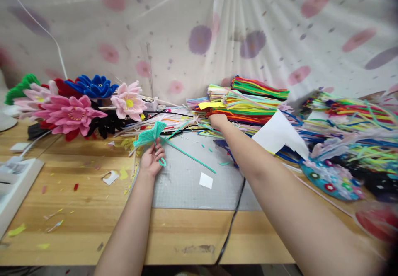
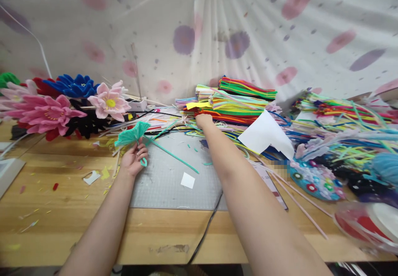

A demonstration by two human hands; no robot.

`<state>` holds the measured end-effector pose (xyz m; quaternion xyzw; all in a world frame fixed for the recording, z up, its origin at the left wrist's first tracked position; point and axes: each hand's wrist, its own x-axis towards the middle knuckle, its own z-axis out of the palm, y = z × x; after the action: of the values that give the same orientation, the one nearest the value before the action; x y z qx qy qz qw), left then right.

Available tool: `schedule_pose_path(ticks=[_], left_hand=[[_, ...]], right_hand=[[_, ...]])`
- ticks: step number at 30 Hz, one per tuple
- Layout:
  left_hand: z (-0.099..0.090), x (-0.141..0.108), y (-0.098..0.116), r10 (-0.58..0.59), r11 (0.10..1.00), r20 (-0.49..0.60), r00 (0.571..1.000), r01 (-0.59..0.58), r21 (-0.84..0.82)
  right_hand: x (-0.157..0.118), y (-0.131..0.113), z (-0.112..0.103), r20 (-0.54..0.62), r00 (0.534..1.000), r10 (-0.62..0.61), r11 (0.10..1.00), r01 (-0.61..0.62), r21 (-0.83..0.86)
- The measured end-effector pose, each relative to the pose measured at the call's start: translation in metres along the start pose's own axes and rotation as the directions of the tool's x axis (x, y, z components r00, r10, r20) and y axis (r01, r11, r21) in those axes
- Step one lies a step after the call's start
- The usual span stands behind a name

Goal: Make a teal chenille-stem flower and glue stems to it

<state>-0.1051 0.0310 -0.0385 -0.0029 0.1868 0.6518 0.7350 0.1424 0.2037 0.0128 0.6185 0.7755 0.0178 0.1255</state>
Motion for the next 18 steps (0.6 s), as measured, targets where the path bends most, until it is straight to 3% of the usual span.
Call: schedule_pose_path(ticks=[6, 18], left_hand=[[0.000, -0.001, -0.003, -0.041, 0.999, -0.024, 0.999, 0.041, 0.009], [0.000, 0.000, -0.001, 0.022, 1.000, -0.057, 0.998, -0.022, 0.009]], right_hand=[[-0.003, 0.005, 0.004, -0.038, 0.999, -0.021, 1.000, 0.022, 0.015], [-0.002, 0.014, 0.002, 0.067, 0.997, 0.023, 0.999, -0.025, 0.024]])
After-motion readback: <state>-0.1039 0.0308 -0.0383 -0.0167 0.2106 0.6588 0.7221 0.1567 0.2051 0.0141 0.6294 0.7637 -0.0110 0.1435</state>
